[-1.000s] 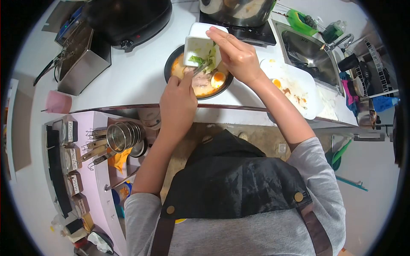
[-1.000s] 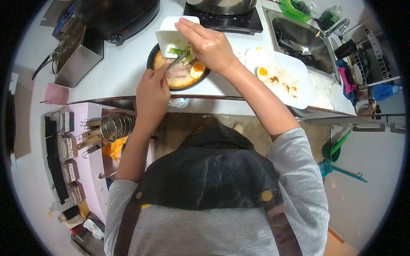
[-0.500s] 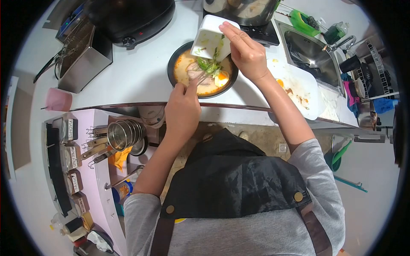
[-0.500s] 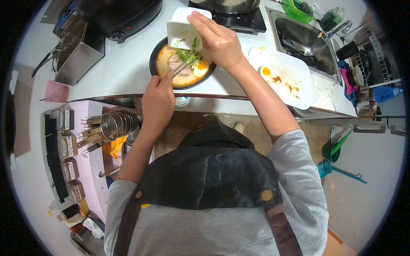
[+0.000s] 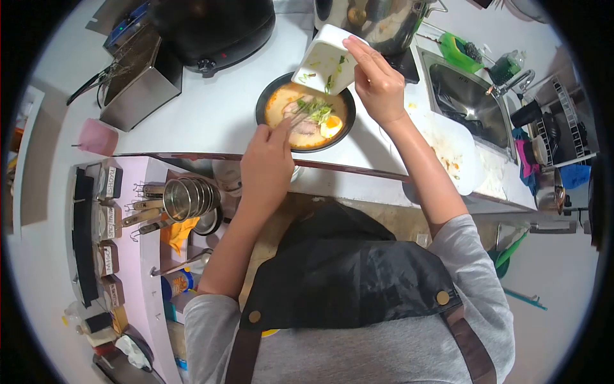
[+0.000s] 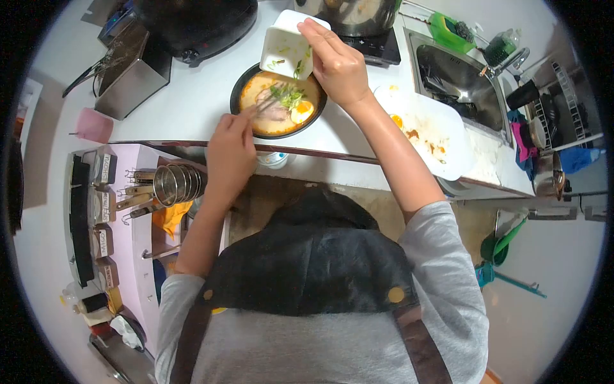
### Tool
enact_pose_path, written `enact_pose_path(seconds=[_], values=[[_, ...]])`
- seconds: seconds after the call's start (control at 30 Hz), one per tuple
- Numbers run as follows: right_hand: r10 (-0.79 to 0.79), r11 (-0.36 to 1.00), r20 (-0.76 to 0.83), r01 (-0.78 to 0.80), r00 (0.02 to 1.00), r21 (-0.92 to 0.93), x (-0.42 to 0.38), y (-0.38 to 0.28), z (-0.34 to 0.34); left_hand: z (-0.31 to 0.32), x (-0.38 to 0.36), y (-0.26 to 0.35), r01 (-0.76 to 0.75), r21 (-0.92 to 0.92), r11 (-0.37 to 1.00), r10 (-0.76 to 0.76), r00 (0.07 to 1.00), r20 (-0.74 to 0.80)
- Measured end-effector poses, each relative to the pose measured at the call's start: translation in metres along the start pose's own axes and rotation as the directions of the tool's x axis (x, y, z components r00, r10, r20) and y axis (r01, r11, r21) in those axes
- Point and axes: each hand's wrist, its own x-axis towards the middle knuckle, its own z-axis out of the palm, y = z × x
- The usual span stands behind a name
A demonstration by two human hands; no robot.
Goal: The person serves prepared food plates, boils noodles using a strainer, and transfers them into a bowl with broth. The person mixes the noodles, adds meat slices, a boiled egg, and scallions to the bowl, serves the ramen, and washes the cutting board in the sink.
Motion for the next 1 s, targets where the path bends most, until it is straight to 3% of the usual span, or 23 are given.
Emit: enact_pose_path(seconds=[0.1, 0.17, 0.23, 0.27, 0.3, 0.37, 0.43, 0.5, 0.57, 0.63, 0.67, 0.7, 0.77, 0.83, 0.9, 0.97, 1.0], values=[[0.230, 0.968, 0.018, -0.230, 0.973, 0.097, 0.005, 0.012, -0.004, -0.024, 0.013, 0.031, 0.041, -0.099, 0.994, -0.054, 0.990, -0.130], [0.535, 0.783, 0.092, -0.534, 0.839, 0.319, 0.019, 0.013, -0.006, -0.032, 0.024, 0.046, 0.019, -0.151, 0.988, -0.053, 0.972, -0.230], [0.709, 0.576, 0.327, -0.780, 0.625, 0.243, 0.038, 0.003, -0.028, -0.031, 0.031, 0.059, -0.029, -0.171, 0.985, -0.022, 0.957, -0.290], [0.709, 0.541, 0.374, -0.801, 0.598, 0.255, 0.032, 0.012, -0.025, -0.026, 0.032, 0.063, -0.025, -0.085, 0.996, 0.002, 0.963, -0.268], [0.704, 0.496, 0.435, -0.827, 0.561, 0.264, 0.022, 0.023, -0.021, -0.016, 0.032, 0.061, -0.026, -0.044, 0.999, 0.013, 0.964, -0.266], [0.628, 0.250, 0.628, -0.883, 0.459, 0.397, 0.016, 0.011, -0.028, -0.004, 0.025, 0.053, -0.032, 0.235, 0.971, 0.083, 0.974, -0.210], [0.524, 0.275, 0.728, -0.896, 0.443, 0.348, 0.006, -0.001, -0.025, -0.016, 0.008, 0.065, 0.055, 0.278, 0.959, 0.004, 0.978, -0.207], [0.445, 0.150, 0.818, -0.931, 0.364, 0.333, 0.004, -0.034, -0.021, -0.041, -0.013, 0.065, 0.119, 0.271, 0.955, -0.077, 0.984, -0.161], [0.320, 0.124, 0.901, -0.956, 0.292, 0.266, 0.004, -0.069, -0.008, -0.059, -0.039, 0.048, 0.187, 0.278, 0.942, -0.174, 0.982, -0.071], [0.216, 0.147, 0.939, -0.959, 0.269, 0.242, 0.007, -0.107, 0.009, -0.092, -0.057, 0.030, 0.387, 0.149, 0.910, -0.410, 0.890, 0.200], [0.175, 0.096, 0.946, -0.961, 0.272, 0.258, 0.006, -0.129, 0.021, -0.111, -0.066, 0.020, 0.479, 0.093, 0.873, -0.481, 0.810, 0.336], [0.134, 0.123, 0.956, -0.962, 0.261, 0.245, 0.006, -0.151, 0.035, -0.124, -0.077, 0.007, 0.500, 0.110, 0.859, -0.509, 0.814, 0.278], [0.010, 0.024, 0.976, -0.975, 0.220, 0.219, 0.016, -0.201, 0.061, -0.151, -0.108, -0.023, 0.537, 0.142, 0.831, -0.554, 0.819, 0.146], [-0.095, -0.019, 0.947, -0.952, 0.307, 0.307, 0.030, -0.256, 0.097, -0.188, -0.139, -0.054, 0.617, 0.138, 0.775, -0.629, 0.774, 0.071], [-0.145, 0.243, 0.892, -0.858, 0.429, 0.453, 0.055, -0.319, 0.135, -0.223, -0.178, -0.085, 0.683, 0.143, 0.716, -0.687, 0.726, -0.022], [-0.273, 0.421, 0.664, -0.534, 0.696, 0.733, 0.071, -0.385, 0.199, -0.257, -0.216, -0.116, 0.736, 0.160, 0.658, -0.723, 0.677, -0.136], [-0.336, 0.412, 0.517, -0.371, 0.787, 0.832, 0.085, -0.424, 0.228, -0.276, -0.232, -0.128, 0.760, 0.169, 0.628, -0.743, 0.650, -0.161]])
